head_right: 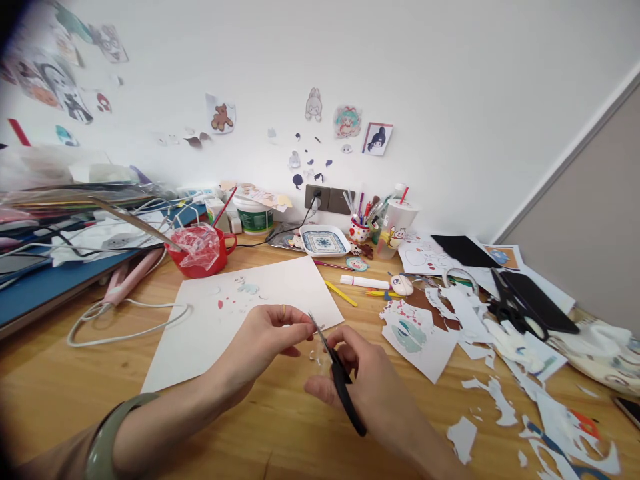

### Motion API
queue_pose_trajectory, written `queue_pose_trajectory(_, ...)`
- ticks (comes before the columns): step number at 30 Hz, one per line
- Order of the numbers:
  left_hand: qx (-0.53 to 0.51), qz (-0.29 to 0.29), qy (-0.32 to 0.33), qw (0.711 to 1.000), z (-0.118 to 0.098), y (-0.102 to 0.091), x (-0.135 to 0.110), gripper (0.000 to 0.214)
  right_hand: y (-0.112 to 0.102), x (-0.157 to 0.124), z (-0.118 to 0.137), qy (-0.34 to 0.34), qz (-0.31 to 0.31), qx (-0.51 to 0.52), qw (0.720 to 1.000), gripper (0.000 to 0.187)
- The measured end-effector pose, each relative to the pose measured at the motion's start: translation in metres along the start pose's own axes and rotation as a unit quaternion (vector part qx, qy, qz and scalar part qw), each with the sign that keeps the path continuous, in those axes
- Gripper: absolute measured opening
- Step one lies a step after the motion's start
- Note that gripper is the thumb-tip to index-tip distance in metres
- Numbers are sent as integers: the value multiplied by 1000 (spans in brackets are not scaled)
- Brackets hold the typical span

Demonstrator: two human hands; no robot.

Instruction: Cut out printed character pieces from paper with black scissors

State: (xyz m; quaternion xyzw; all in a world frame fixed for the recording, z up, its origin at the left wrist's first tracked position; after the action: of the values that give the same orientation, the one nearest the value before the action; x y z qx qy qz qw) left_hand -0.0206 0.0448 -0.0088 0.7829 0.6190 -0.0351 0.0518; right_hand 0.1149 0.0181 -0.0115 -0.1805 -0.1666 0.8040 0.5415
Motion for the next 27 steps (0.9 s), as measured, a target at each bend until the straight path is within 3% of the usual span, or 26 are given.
queue_pose_trajectory(9,-46,-2,-10,999,0,3,-1,12,1,1,4,-14,23,24,999,30)
queue_pose_trajectory(20,-94,0,5,996,2,6,-4,12,3,3,2,-38,47,104,993,48)
queue_pose_trajectory(27,-147,16,0,989,5,10,-7,10,4,2,5,-65,59,142,986,47)
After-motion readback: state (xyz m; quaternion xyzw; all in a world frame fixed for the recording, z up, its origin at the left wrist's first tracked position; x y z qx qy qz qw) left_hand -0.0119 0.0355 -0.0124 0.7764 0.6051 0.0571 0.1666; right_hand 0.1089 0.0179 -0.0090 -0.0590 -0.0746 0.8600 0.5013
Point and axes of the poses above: each hand's wrist, its own x-axis towards the middle knuckle, its own y-axis out of the palm, z = x × y, the point moved 5 cm from there along x, towards the middle knuckle, and after that the axes turned 1 degree about x, right-handed, at the moved point
